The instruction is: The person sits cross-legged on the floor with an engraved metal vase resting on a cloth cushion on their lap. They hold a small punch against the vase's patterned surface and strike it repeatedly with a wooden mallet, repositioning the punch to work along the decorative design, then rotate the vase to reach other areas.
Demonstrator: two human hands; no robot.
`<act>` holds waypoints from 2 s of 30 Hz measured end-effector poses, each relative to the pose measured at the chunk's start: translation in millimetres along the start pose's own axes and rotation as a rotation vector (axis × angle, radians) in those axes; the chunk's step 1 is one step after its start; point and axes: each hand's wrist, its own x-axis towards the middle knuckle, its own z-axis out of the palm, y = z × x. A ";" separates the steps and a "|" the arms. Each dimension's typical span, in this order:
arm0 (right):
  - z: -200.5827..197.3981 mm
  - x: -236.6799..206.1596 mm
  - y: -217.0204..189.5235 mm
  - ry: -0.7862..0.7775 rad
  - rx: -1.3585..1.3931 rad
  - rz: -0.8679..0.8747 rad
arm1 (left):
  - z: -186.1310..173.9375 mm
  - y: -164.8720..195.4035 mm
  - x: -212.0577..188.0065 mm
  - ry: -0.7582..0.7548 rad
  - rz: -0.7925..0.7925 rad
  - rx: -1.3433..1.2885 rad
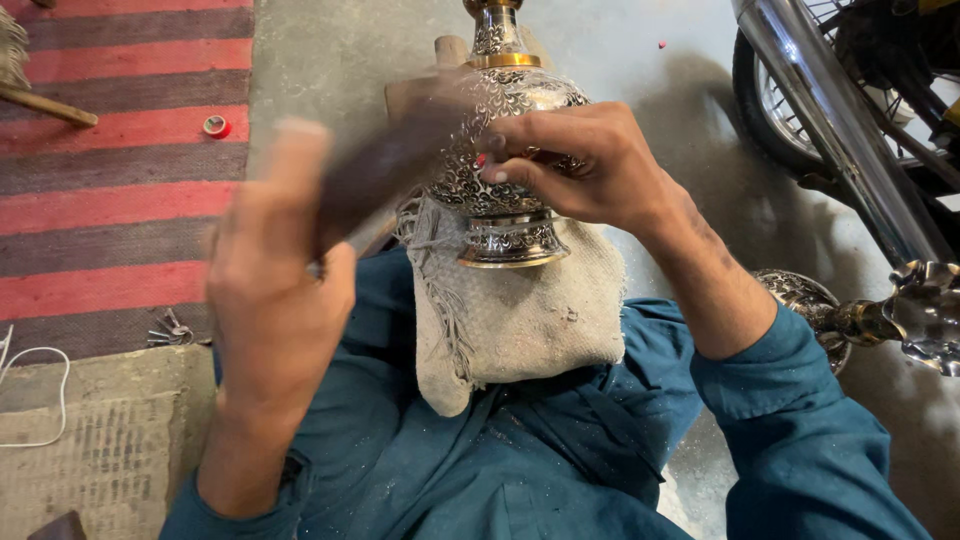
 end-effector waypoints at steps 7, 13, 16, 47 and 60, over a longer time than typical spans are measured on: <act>-1.2 0.3 -0.3 -0.007 -0.047 0.047 | -4.0 -1.0 0.7 0.014 0.139 0.245; -1.2 0.9 -3.5 0.019 -0.023 0.071 | -1.1 2.6 3.7 0.024 -0.002 0.002; -1.9 2.4 -5.9 0.017 -0.022 0.067 | -1.2 1.6 6.1 -0.019 0.042 0.243; -0.9 8.3 -19.7 -0.005 0.067 0.091 | -10.1 5.6 0.2 0.014 -0.046 0.009; -0.1 11.1 -19.1 0.001 0.073 0.093 | -7.3 -11.9 -2.5 0.025 0.131 0.175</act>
